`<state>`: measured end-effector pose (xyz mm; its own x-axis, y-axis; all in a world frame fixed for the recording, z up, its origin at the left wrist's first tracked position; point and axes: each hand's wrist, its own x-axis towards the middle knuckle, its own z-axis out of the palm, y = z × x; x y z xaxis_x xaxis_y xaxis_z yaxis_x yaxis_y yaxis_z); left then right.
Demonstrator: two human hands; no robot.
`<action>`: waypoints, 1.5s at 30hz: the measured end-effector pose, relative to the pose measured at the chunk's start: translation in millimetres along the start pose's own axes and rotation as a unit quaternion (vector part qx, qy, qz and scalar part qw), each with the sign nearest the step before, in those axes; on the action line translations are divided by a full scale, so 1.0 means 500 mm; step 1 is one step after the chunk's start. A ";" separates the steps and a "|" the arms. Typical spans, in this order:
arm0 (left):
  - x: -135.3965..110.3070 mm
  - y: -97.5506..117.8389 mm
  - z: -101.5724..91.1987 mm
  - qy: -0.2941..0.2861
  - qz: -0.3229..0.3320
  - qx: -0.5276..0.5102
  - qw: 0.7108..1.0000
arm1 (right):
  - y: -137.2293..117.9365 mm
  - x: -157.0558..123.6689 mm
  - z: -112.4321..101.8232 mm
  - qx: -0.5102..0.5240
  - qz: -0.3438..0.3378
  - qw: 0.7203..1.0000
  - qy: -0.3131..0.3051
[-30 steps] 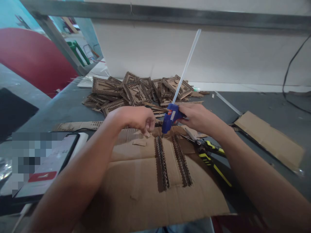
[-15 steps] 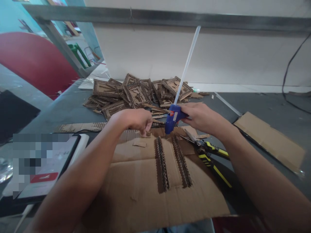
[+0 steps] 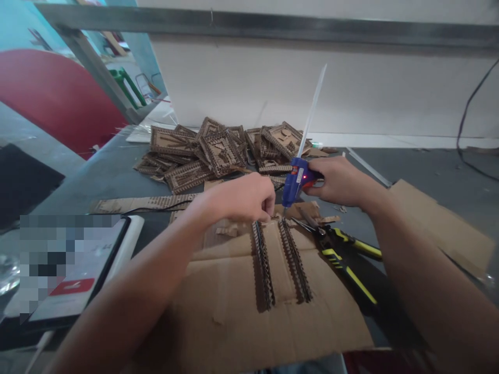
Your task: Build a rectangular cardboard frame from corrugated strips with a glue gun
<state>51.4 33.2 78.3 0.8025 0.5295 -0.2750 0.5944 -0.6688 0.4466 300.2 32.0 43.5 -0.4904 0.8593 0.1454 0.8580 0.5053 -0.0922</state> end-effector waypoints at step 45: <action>0.037 -0.008 0.043 -0.033 -0.160 0.000 0.987 | 0.010 0.005 0.025 0.080 0.001 0.995 0.058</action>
<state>65.0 34.5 52.8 0.5753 0.6782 -0.4573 0.8179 -0.4725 0.3282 301.6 37.6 30.8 -0.4599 0.8499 0.2572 0.8187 0.5180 -0.2477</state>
